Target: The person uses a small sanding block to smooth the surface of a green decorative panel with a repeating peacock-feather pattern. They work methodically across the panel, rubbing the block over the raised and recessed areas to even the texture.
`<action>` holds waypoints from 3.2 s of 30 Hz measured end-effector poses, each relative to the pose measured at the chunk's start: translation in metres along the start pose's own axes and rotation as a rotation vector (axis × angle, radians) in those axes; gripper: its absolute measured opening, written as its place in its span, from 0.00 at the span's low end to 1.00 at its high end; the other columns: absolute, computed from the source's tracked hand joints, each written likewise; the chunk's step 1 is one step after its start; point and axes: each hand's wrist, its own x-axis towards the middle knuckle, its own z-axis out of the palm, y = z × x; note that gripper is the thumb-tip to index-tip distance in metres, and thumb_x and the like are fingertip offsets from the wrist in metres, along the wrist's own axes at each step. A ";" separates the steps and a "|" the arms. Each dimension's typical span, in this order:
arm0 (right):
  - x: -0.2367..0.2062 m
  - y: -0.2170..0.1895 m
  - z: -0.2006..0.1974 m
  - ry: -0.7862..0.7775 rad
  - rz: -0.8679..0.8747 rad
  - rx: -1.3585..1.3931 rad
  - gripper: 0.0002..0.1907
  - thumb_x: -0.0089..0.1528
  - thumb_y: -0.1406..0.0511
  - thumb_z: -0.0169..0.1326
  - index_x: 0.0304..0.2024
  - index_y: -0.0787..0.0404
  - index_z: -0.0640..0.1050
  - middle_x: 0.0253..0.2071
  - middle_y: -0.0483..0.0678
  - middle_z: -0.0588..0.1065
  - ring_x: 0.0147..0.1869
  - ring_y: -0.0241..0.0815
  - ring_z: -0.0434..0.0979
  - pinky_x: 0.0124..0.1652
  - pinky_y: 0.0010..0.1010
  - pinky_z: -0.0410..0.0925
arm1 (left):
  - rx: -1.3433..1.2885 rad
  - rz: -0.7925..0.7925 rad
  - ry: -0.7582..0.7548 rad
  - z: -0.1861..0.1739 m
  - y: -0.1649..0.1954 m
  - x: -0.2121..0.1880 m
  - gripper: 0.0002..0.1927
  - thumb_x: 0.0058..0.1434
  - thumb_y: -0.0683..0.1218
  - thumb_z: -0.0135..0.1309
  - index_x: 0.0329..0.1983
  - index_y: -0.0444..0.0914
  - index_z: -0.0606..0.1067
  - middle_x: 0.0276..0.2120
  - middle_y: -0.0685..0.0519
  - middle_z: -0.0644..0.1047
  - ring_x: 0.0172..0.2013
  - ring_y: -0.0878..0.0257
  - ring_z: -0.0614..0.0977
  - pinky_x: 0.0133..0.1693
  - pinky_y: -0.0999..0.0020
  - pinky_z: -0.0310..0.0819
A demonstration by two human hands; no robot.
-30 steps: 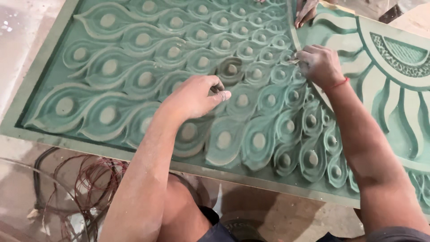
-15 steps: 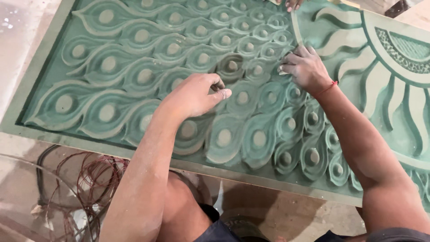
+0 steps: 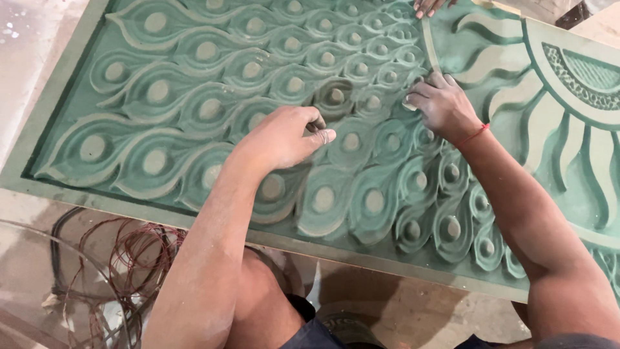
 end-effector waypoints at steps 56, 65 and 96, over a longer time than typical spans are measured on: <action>-0.007 0.001 0.014 0.039 0.249 0.223 0.07 0.58 0.69 0.56 0.38 0.58 0.83 0.42 0.49 0.78 0.45 0.53 0.79 0.45 0.41 0.73 | 0.036 -0.079 0.009 -0.001 -0.002 -0.001 0.22 0.60 0.60 0.58 0.40 0.36 0.80 0.37 0.46 0.83 0.40 0.49 0.83 0.43 0.55 0.75; 0.003 -0.012 0.039 0.055 0.515 0.177 0.07 0.55 0.65 0.63 0.35 0.60 0.82 0.38 0.53 0.78 0.43 0.57 0.78 0.42 0.45 0.73 | 0.061 -0.102 -0.001 0.000 -0.008 0.003 0.22 0.60 0.60 0.58 0.41 0.36 0.80 0.38 0.47 0.83 0.40 0.49 0.83 0.43 0.55 0.75; -0.019 0.036 0.026 0.222 0.421 0.166 0.12 0.59 0.70 0.57 0.44 0.54 0.85 0.48 0.50 0.80 0.50 0.54 0.80 0.49 0.41 0.73 | -0.004 -0.135 0.128 0.000 -0.042 0.023 0.23 0.61 0.60 0.60 0.42 0.35 0.81 0.39 0.42 0.83 0.39 0.49 0.84 0.43 0.56 0.76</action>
